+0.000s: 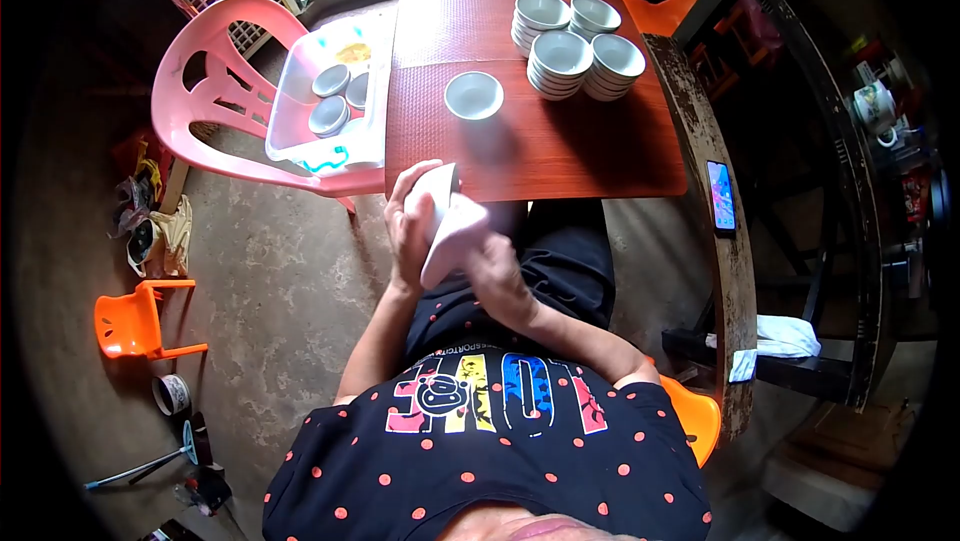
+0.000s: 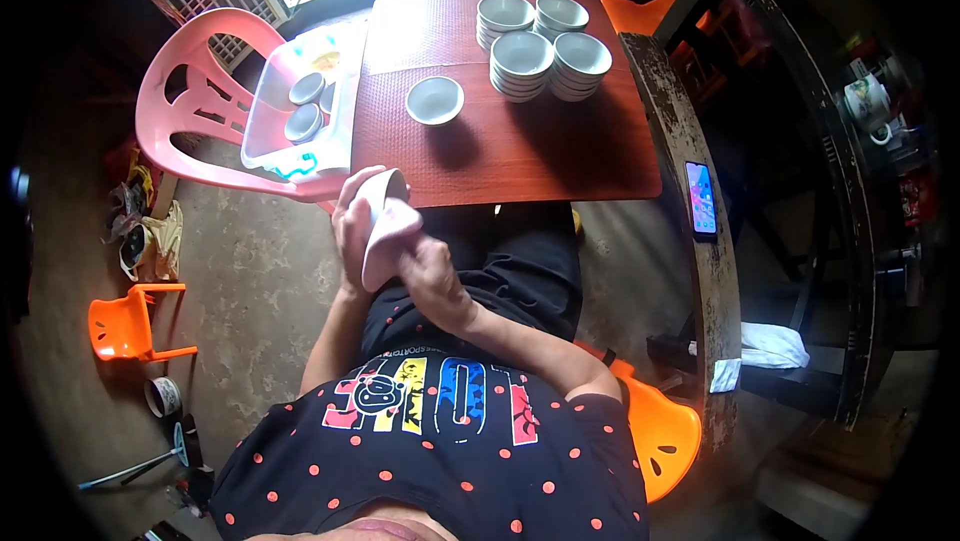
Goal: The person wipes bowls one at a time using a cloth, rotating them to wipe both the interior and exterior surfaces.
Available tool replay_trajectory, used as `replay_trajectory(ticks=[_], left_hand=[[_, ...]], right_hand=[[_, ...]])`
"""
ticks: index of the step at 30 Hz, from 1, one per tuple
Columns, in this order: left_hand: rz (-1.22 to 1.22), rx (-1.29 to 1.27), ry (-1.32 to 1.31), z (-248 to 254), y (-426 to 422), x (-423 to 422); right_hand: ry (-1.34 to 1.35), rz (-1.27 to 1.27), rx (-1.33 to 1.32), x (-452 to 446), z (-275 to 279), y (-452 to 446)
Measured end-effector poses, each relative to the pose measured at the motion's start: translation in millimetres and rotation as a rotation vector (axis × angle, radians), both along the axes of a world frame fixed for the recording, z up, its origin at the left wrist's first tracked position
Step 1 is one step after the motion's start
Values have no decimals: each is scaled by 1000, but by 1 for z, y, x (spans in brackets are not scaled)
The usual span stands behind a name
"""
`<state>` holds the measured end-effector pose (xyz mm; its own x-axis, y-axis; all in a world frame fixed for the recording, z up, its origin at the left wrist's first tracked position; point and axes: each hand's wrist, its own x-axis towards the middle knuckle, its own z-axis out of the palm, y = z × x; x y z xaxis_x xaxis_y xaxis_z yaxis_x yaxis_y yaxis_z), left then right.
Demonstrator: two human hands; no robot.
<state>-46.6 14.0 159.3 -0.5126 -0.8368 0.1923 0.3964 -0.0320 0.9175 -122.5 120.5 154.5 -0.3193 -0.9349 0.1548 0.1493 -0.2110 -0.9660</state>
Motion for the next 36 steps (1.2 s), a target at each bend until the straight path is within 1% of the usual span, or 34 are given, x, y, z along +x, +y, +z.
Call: replay_trajectory(ticks=[1,2,3,5,6,7,9,10,11,12,13,14,15,16,17,18,19,21,22,23,25,26,27,29,30,31,32,33,34,35,36], left_hand=[[86,-117,38,-2,4,-2],[29,-12,64,0,4,-1],[-72,97,60,6,3,3],[-376,350,179,12,-10,12],[-328,455,116,9,-15,18],[-427,480,140,13,-15,19],[-298,545,114,12,-10,14],[-245,553,135,18,-6,11],[-201,359,70,22,1,9],[-73,144,22,16,6,6],[55,-71,-27,11,10,2],[176,-193,-11,15,15,-2],[82,-80,-15,20,15,0],[-13,29,-17,26,12,3],[-107,138,-19,29,8,7],[-260,266,0,18,-4,12],[-304,427,40,29,-3,13],[-263,386,61,23,2,8],[-216,427,64,18,1,4],[-139,216,-10,15,6,6],[194,-394,-181,4,11,2],[194,-532,-112,-9,8,-1],[174,-590,-113,-19,4,0],[-37,-334,67,-15,-1,-2],[-179,50,163,-11,1,-2],[-234,347,106,-4,-4,1],[-439,592,128,-8,-16,7],[-646,838,149,-12,-26,11],[-651,879,100,2,-23,13],[-617,767,113,-4,-21,10],[-461,597,37,-6,-16,7]], right_hand=[[-309,-64,-11,4,11,-4],[-64,-63,78,2,15,-3],[288,-106,33,3,13,1],[979,-170,-437,-3,-5,-9],[1020,-175,-485,-8,-7,-10],[1083,-176,-563,-17,-9,-15],[1053,-205,-542,-19,-11,-14],[931,-191,-467,-15,-11,-11],[807,-182,-390,-7,-10,-5],[333,-91,-116,4,-10,4],[-56,-120,35,8,4,3],[-55,-146,18,9,16,2],[-51,-170,-1,8,23,0],[268,-156,-84,4,4,1],[587,-139,-166,0,0,1],[955,-196,-481,-7,-1,-3],[1096,-210,-576,-11,-14,-7],[1017,-214,-541,-16,-17,-9],[969,-218,-512,-17,-15,-9],[856,-158,-410,-16,-12,-4],[-47,-45,36,-3,-3,8],[-239,-31,9,-6,7,4],[-259,-36,14,-10,19,1],[10,-115,-5,-11,18,2],[420,-100,-38,-20,16,7],[815,-83,-344,-29,16,1],[1001,-76,-455,-32,11,-3],[1159,-85,-488,-32,6,-3],[1311,-101,-532,-32,0,-3],[1314,-146,-485,-29,-7,-4],[1316,-189,-438,-26,-14,-4]])
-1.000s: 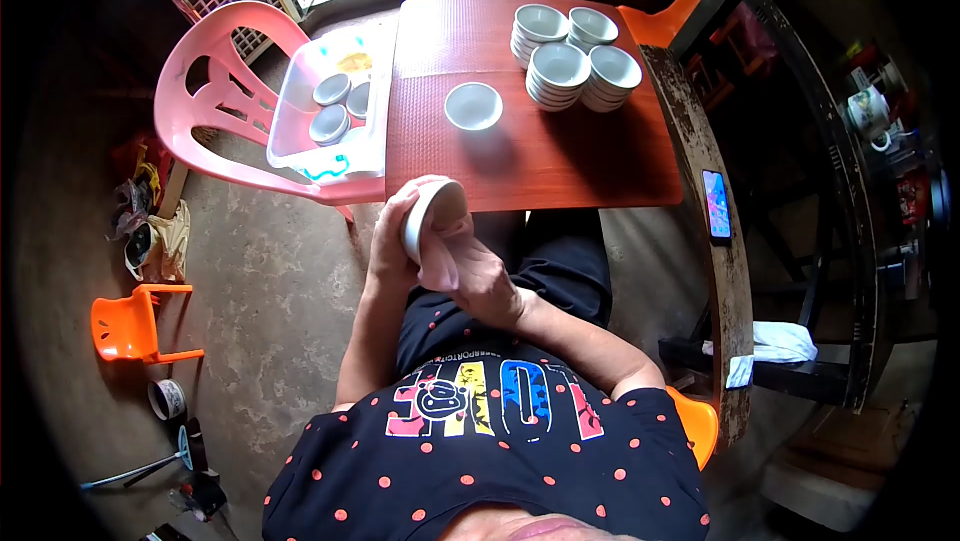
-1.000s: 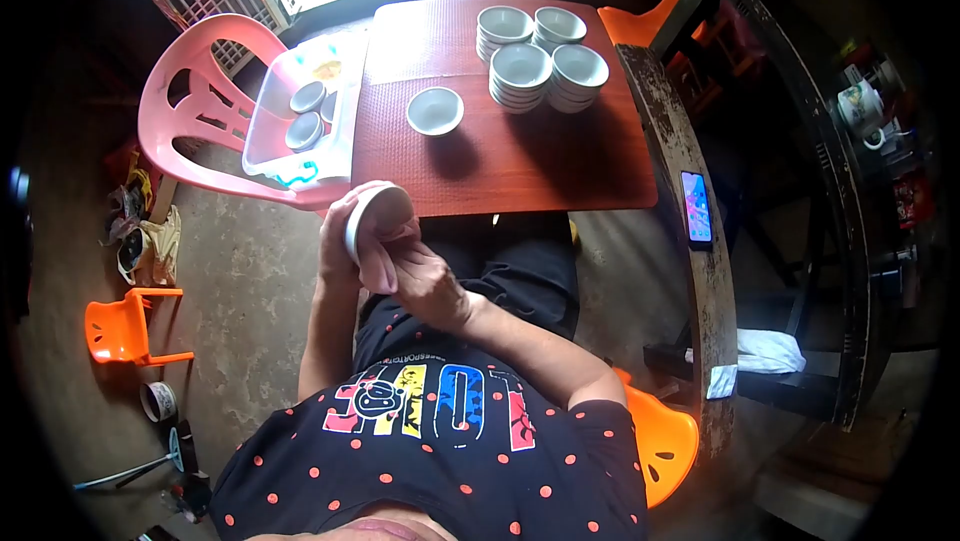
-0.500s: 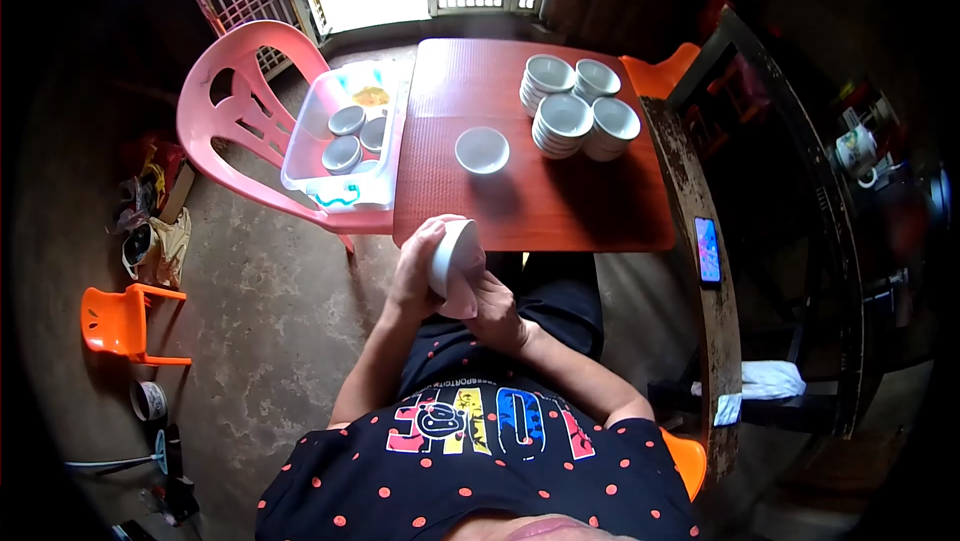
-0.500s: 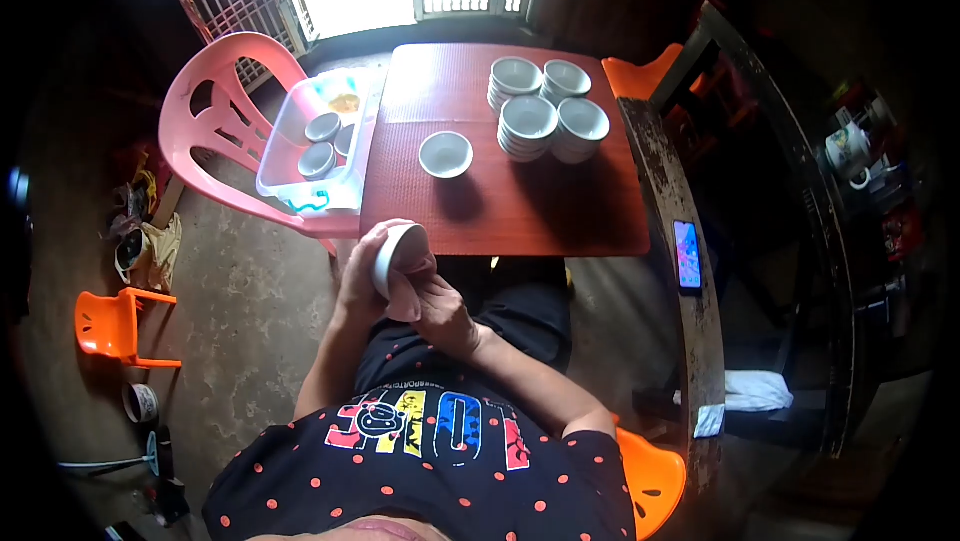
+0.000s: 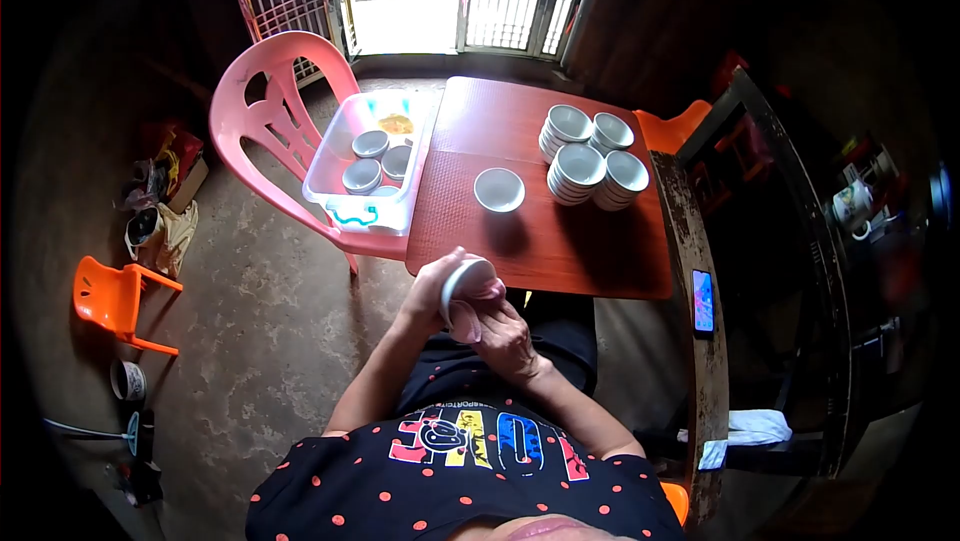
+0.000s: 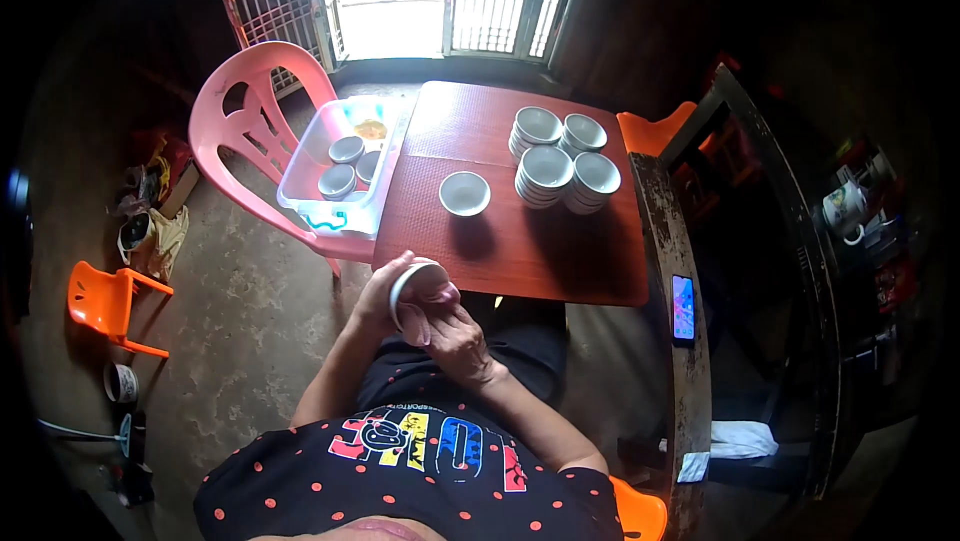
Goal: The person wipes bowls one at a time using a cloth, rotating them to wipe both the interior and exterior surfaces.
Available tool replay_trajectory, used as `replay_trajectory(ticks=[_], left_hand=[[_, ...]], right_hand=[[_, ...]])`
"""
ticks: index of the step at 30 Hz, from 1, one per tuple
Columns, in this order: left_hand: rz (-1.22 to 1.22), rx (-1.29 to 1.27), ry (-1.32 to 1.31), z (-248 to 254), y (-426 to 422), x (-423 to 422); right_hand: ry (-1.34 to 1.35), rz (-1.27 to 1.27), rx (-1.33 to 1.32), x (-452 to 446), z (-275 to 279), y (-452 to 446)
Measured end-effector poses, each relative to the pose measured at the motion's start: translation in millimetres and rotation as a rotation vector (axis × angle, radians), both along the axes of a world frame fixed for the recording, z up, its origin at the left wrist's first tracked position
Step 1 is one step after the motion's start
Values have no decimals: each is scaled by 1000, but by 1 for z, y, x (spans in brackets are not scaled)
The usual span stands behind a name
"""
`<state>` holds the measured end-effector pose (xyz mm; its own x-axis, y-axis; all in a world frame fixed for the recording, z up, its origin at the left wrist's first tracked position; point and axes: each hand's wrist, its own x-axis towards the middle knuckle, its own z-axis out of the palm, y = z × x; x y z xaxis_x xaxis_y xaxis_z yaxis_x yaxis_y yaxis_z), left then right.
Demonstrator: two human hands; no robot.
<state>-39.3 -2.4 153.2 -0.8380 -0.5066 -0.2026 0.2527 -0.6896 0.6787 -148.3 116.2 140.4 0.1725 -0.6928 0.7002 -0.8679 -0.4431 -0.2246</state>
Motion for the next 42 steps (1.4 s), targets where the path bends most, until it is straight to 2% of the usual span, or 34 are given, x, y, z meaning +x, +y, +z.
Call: replay_trajectory(ticks=[2,3,5,6,7,9,10,11,14,17,18,19,21,23,24,25,26,28,30,31,33,34,35,37,38,39,40,41,42], left_hand=[[229,-283,-54,5,7,-2],[219,-263,-133,11,14,-2],[501,-678,-127,5,28,-9],[653,-955,-71,6,26,-11],[702,-1038,-66,8,24,-13],[467,-696,-121,19,26,-2],[373,-531,-113,24,19,0],[247,-406,-142,23,10,5],[177,-285,-86,27,10,6],[317,-506,-96,22,16,-2],[537,-797,-206,27,30,-6],[646,-792,-158,11,34,-14],[729,-805,-125,4,34,-18],[462,-659,-141,29,29,-3],[310,-572,-86,20,14,2],[245,-498,-102,22,9,6],[223,-464,-127,20,9,6],[220,-402,-101,15,12,3],[254,-345,-9,8,20,-4],[422,-612,-107,4,29,-7],[630,-1259,-96,2,28,-9],[573,-1290,-79,3,23,-6],[514,-1215,-66,6,19,-5],[427,-431,83,17,25,-11],[249,-28,32,13,15,-6],[30,206,44,15,6,1],[-51,226,106,19,3,7],[-23,162,127,17,4,3],[7,99,147,14,5,-1]], right_hand=[[-182,-43,58,12,-6,6],[-378,34,96,13,-7,11],[-1294,193,470,22,-4,11],[-1350,161,473,19,2,13],[-1350,160,481,20,6,13],[-848,46,352,24,0,16],[-571,108,233,19,-1,11],[-268,127,-9,16,0,2],[-177,103,-48,6,-9,-4],[-382,48,-16,17,0,3],[-770,-7,135,27,3,5],[-1158,-65,291,35,3,7],[-1208,-57,323,32,6,2],[-794,37,224,28,-7,6],[-425,77,24,18,-10,2],[-229,118,-114,12,-14,-3],[-189,142,-116,6,-18,-6],[-260,129,-31,2,-18,-3],[-493,50,144,11,-12,10],[-942,28,333,19,-27,16],[-1494,13,341,24,18,10],[-1472,56,373,20,35,8],[-1424,70,345,18,38,3],[-1105,57,320,8,21,5],[-565,28,285,-3,28,7],[-268,116,24,-7,28,-3],[-127,112,14,-9,29,-5],[14,107,4,-11,29,-5],[0,64,23,-10,13,-5]])
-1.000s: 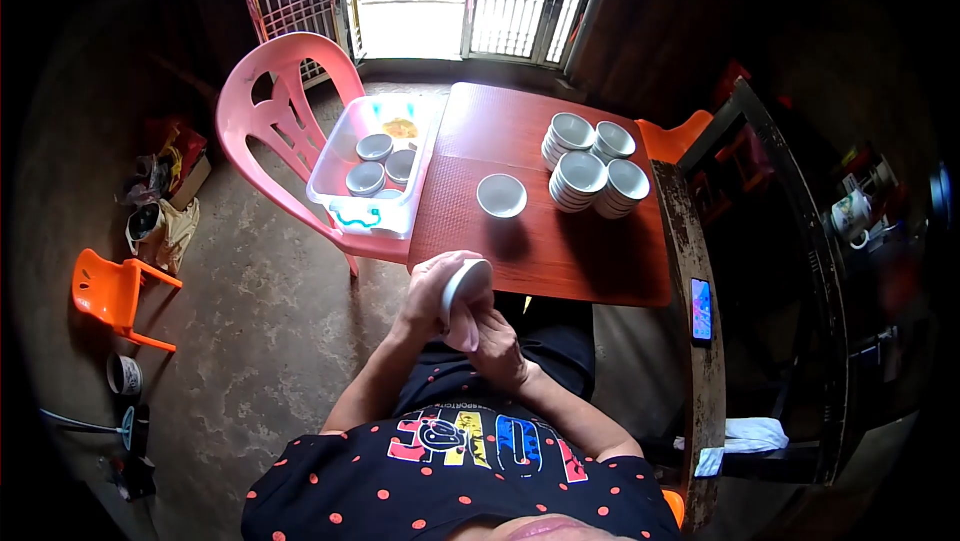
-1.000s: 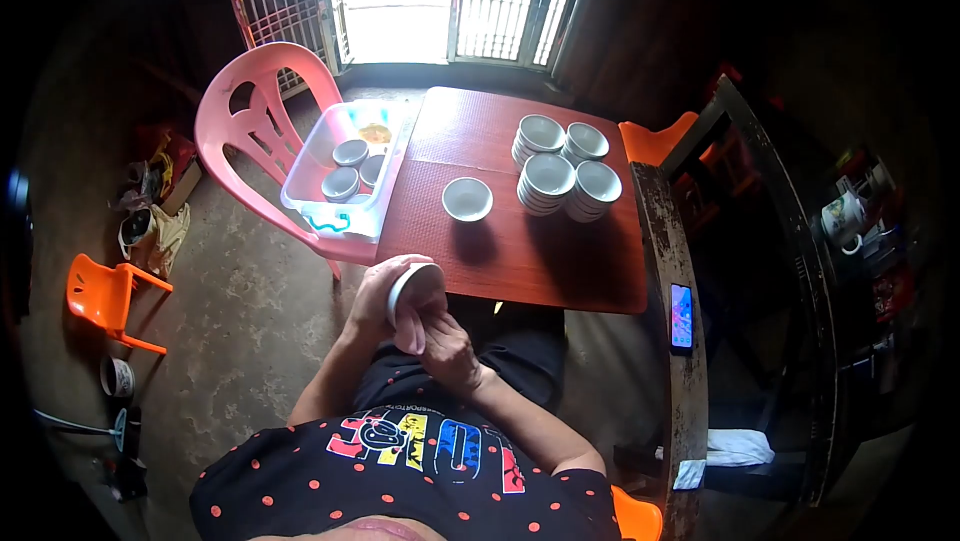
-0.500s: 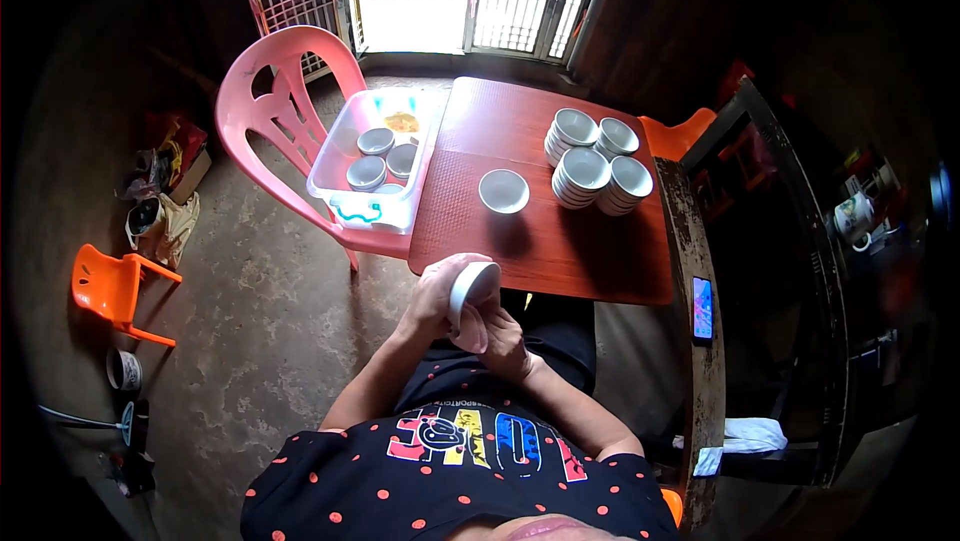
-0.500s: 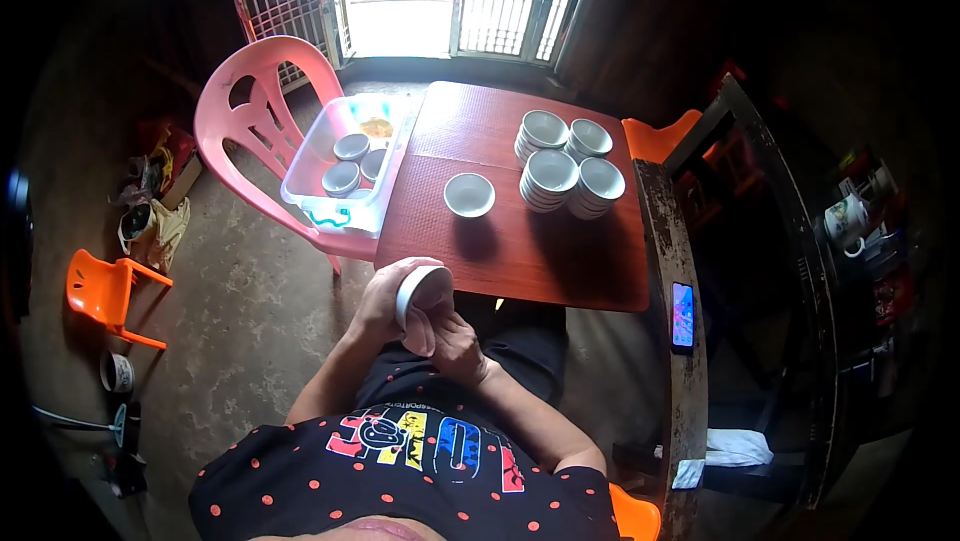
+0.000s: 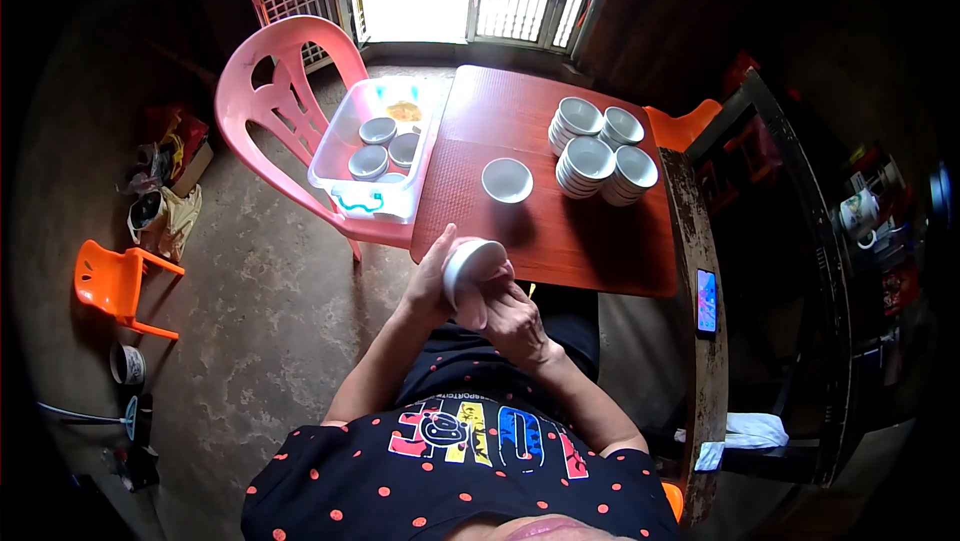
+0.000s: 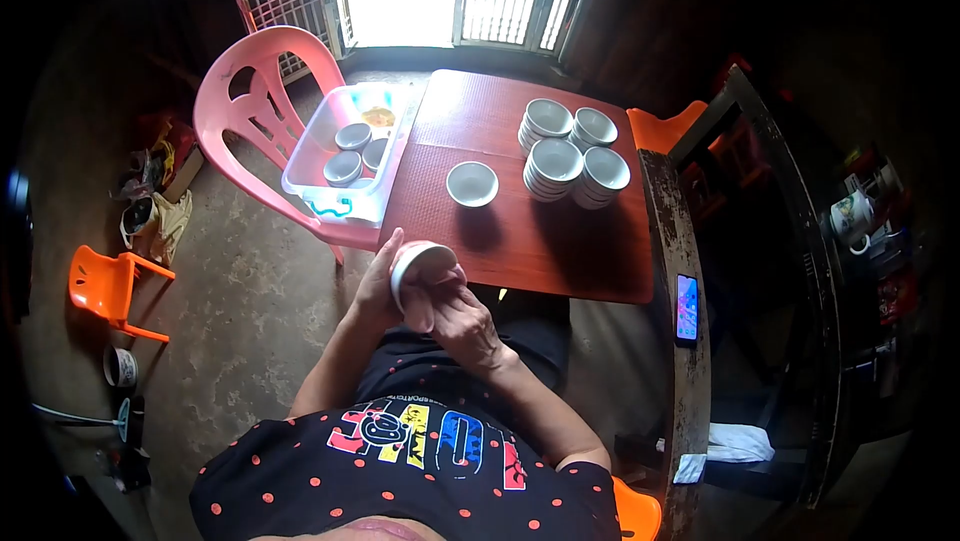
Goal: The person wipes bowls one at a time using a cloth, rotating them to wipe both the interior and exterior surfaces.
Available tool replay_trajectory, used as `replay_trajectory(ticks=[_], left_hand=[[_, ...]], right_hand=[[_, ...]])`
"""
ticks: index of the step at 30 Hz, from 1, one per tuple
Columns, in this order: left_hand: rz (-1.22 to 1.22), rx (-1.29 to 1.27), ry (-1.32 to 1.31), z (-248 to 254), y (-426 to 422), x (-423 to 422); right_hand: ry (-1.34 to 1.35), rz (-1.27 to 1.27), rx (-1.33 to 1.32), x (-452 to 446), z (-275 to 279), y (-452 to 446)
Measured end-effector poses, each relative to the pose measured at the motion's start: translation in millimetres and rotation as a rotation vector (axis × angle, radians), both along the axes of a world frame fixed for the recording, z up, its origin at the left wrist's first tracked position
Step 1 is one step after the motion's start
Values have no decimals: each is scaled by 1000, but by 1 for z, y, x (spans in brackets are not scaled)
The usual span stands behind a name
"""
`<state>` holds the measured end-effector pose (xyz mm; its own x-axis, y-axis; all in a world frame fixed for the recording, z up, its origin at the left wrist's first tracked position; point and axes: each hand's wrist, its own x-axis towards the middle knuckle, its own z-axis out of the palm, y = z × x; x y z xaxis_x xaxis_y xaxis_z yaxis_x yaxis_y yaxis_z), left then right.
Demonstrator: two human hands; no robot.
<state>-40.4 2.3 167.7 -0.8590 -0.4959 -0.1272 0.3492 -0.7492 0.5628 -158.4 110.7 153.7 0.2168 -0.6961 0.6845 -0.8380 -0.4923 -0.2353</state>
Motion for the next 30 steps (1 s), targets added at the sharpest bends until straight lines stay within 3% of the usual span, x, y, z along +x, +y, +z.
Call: replay_trajectory(ticks=[1,3,4,6,7,8,9,11,13,15,17,18,19,21,22,25,26,29,30], left_hand=[[147,-108,-125,3,5,-3],[200,-37,-60,-6,10,-8],[300,-200,-117,-7,12,-10],[427,-488,-181,-4,22,-10],[429,-369,-154,-8,23,-9],[390,-422,-198,-4,21,-7],[350,-474,-237,4,18,-4],[262,-363,-211,8,10,0],[165,-60,-120,4,3,1],[122,63,-79,-2,0,0],[83,211,-107,-17,-5,0],[105,279,68,-22,-2,-6],[99,298,-23,-17,-1,-6],[186,129,-33,-15,3,-8],[150,87,-36,-18,-1,-4],[181,30,-166,-15,-4,-2],[189,-23,-189,-15,-4,-2],[127,82,45,-17,1,-2],[127,34,11,-16,1,-2]], right_hand=[[-12,-43,20,1,-16,0],[-124,-114,2,13,-27,2],[-275,-75,18,19,-20,5],[-805,-9,328,26,-20,17],[-1059,20,497,27,-16,20],[-1095,77,363,31,-11,15],[-903,64,364,29,-15,18],[-318,38,28,22,-16,6],[-68,18,10,10,-15,-1],[-78,-18,1,12,-13,1],[-262,36,123,21,2,11],[-262,80,105,22,3,9],[-216,100,69,18,4,6],[-119,41,128,10,-9,-4],[-76,-35,2,11,-7,-10],[-151,-62,-6,19,-1,-2],[-263,-18,114,23,-9,6],[-279,84,101,17,-7,9],[-220,85,26,13,-4,2]])
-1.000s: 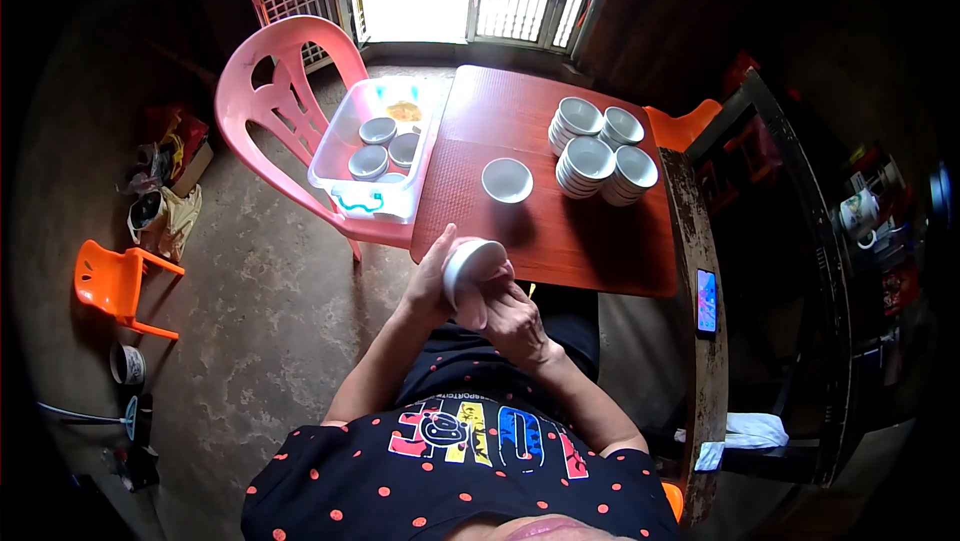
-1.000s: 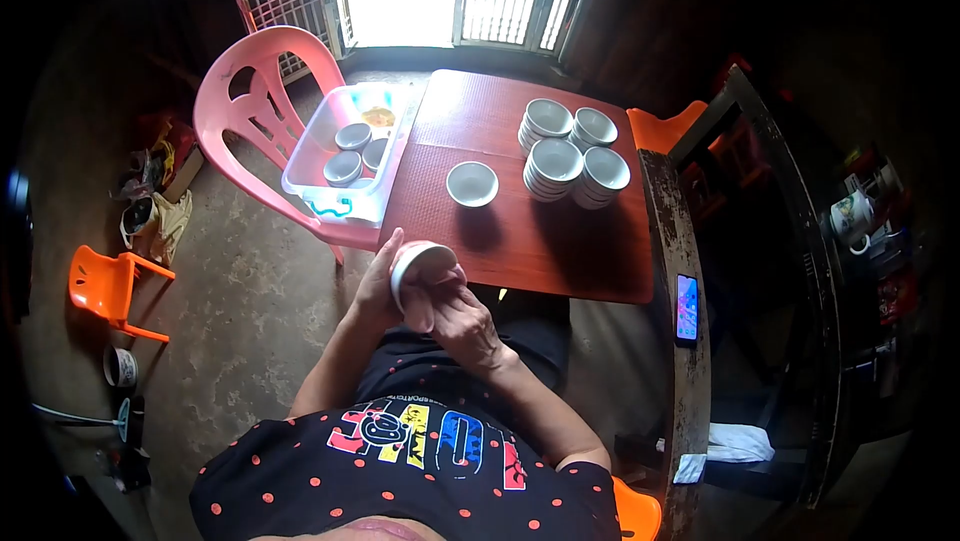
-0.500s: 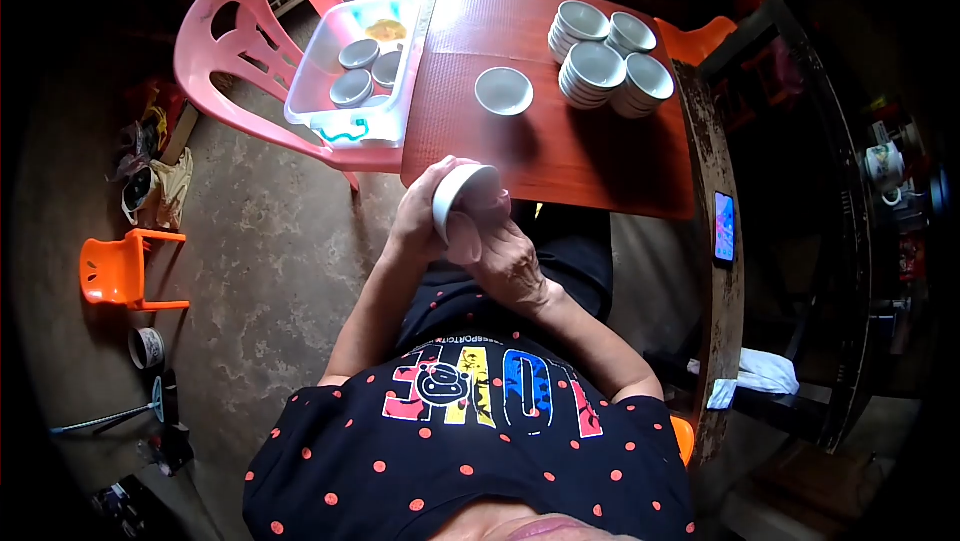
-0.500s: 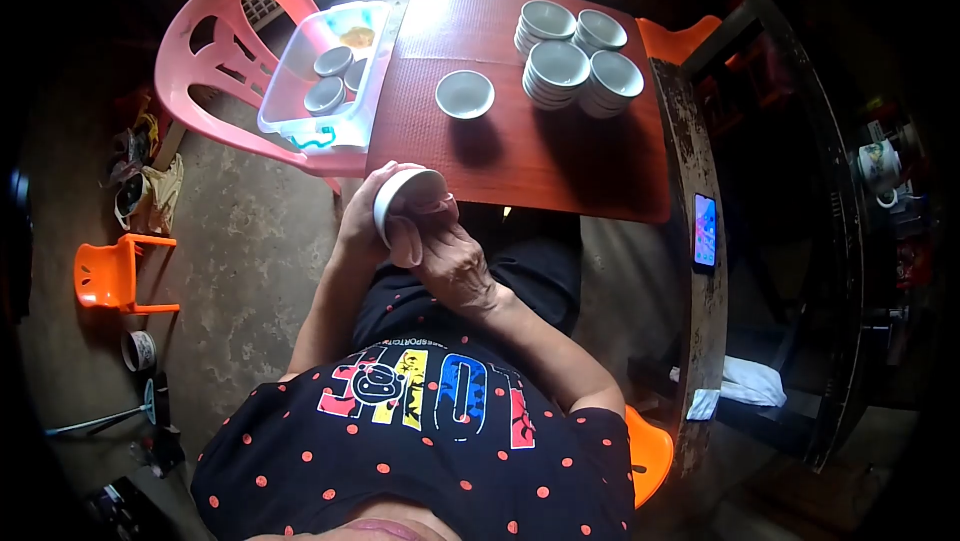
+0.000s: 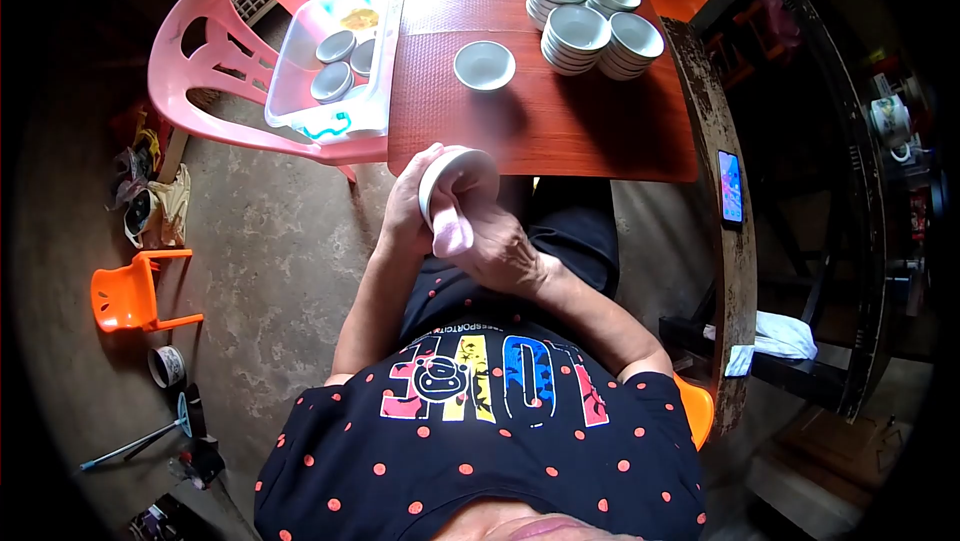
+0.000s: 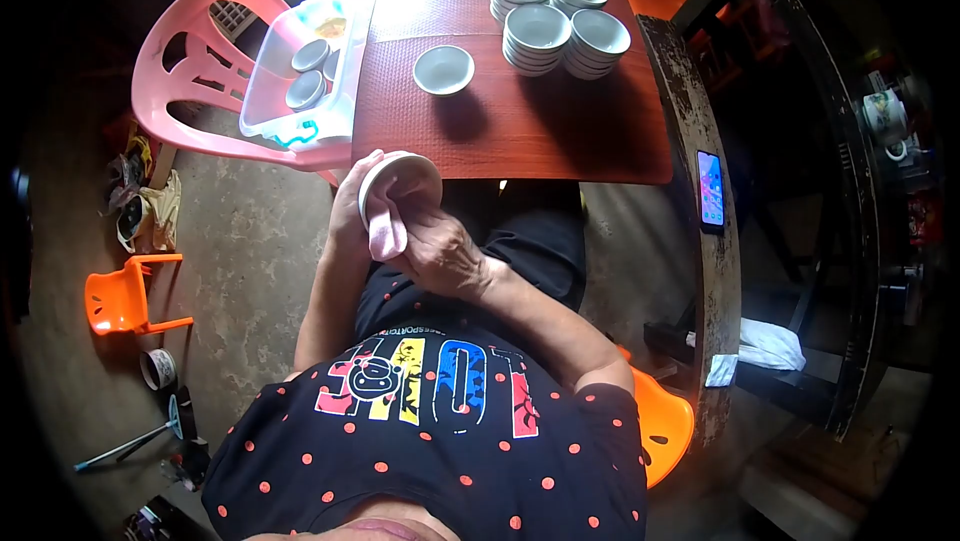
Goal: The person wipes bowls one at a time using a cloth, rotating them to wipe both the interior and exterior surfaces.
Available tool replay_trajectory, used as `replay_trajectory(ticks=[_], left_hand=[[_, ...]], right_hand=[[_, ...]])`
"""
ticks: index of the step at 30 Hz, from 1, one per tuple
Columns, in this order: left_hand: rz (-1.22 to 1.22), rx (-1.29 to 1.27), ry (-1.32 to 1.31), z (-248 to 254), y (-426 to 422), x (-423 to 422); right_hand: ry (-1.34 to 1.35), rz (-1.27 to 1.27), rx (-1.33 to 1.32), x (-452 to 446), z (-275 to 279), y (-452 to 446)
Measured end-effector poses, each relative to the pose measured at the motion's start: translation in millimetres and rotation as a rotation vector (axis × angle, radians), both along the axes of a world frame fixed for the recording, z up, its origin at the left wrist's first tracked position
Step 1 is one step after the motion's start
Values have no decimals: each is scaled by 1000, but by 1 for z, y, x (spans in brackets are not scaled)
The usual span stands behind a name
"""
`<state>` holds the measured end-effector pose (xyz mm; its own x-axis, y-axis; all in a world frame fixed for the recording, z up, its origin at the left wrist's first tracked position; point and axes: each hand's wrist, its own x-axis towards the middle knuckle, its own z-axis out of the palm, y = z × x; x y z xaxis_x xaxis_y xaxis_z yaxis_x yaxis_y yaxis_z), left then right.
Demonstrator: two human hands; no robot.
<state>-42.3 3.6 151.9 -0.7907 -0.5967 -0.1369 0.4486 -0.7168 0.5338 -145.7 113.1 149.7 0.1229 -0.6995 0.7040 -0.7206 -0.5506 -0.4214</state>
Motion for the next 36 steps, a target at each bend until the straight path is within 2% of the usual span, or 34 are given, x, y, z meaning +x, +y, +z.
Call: replay_trajectory(ticks=[1,3,7,8,9,10,11,13,14,15,17,19,20,22,23,25,26,28,29,30,31,33,34,35,36], left_hand=[[3,-46,-36,2,1,0],[12,-136,-105,9,2,-1],[111,-341,-201,25,9,1],[215,-422,-330,30,16,-2],[239,-534,-338,30,19,-1],[388,-635,-350,25,24,-6],[539,-737,-357,23,29,-12],[472,-733,-367,38,32,-9],[414,-759,-398,47,29,-4],[355,-785,-430,51,24,3],[93,-269,-228,45,12,10],[121,-244,-234,41,13,8],[187,-371,-283,40,15,6],[312,-628,-380,40,22,1],[443,-795,-450,47,32,-2],[639,-865,-403,47,40,-12],[648,-865,-354,38,34,-13],[523,-652,-190,23,21,-10],[418,-277,-80,30,21,-10],[82,-148,13,32,5,8],[-139,15,35,30,-5,11],[-201,68,-112,28,-6,10],[-127,105,-152,23,-4,7],[-69,23,-124,20,0,2],[111,-86,-177,17,7,-4]], right_hand=[[186,-55,65,-5,-3,-5],[182,-129,64,-8,-5,-8],[-147,-114,-36,7,-6,1],[-415,-73,173,14,-4,8],[-685,-31,385,22,-3,17],[-1017,20,551,19,6,18],[-1342,120,602,17,26,12],[-1135,-9,501,24,42,10],[-811,-67,370,29,28,14],[-377,-87,160,29,3,12],[-95,-106,-152,22,-5,-2],[-125,-99,-114,17,-14,-4],[-107,-116,-109,17,-14,-5],[-295,-147,-33,23,-12,4],[-764,-115,182,35,2,8],[-1205,-66,414,26,41,4],[-1233,-28,418,20,46,0],[-767,-82,285,14,22,2],[-532,-107,218,11,18,2],[-110,-65,-125,1,14,-6],[-43,65,-181,-6,10,-11],[156,16,-161,-9,5,-6],[70,32,-131,-10,1,-5],[17,-14,-130,-6,-4,-4],[-34,-58,-128,1,-9,-4]])
